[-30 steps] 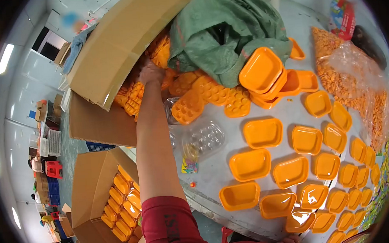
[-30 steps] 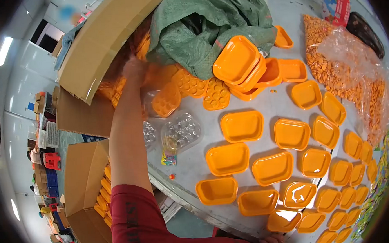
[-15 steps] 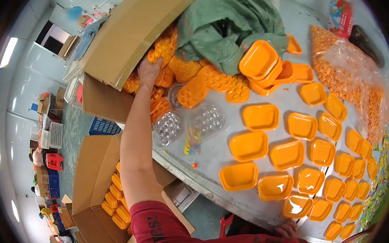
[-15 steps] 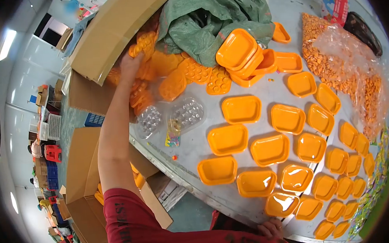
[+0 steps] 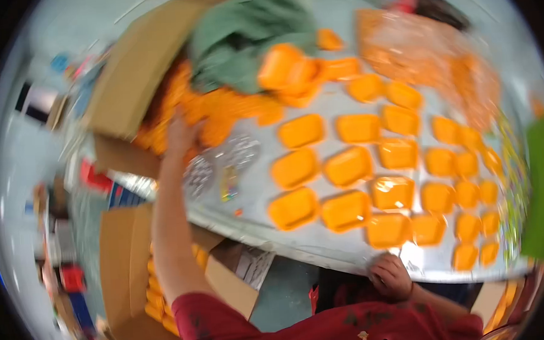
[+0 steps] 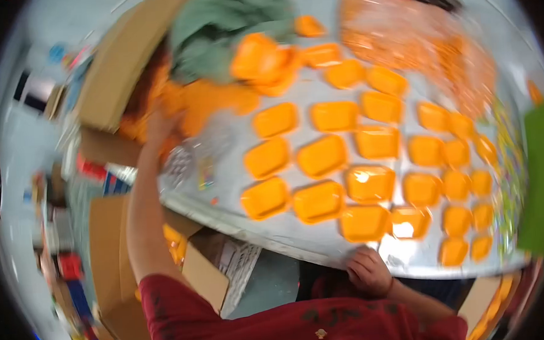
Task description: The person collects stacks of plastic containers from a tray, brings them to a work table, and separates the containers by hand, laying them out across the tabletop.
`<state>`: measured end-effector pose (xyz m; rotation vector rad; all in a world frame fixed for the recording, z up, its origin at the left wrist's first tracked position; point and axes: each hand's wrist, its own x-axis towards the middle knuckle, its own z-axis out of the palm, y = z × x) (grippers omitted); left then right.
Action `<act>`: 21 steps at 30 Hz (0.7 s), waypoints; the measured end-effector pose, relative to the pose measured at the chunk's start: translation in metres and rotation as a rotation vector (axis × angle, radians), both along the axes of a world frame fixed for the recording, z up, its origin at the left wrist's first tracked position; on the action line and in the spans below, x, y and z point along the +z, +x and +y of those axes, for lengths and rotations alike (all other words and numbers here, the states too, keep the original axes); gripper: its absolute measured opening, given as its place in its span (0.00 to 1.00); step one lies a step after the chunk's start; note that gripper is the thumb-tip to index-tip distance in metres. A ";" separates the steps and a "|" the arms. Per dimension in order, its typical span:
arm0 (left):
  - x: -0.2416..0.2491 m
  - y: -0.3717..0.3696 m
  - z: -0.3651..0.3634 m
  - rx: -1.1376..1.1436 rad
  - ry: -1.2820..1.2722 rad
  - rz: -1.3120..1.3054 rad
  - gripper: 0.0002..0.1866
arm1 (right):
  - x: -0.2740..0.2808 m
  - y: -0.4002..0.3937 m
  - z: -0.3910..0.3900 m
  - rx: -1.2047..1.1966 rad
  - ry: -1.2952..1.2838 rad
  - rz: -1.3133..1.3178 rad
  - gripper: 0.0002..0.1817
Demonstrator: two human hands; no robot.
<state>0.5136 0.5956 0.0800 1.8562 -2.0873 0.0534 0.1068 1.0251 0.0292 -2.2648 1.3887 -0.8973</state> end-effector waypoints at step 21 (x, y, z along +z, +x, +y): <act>0.050 -0.363 0.193 -1.019 -0.460 0.115 0.19 | 0.055 -0.108 0.082 -0.278 -0.054 -0.313 0.12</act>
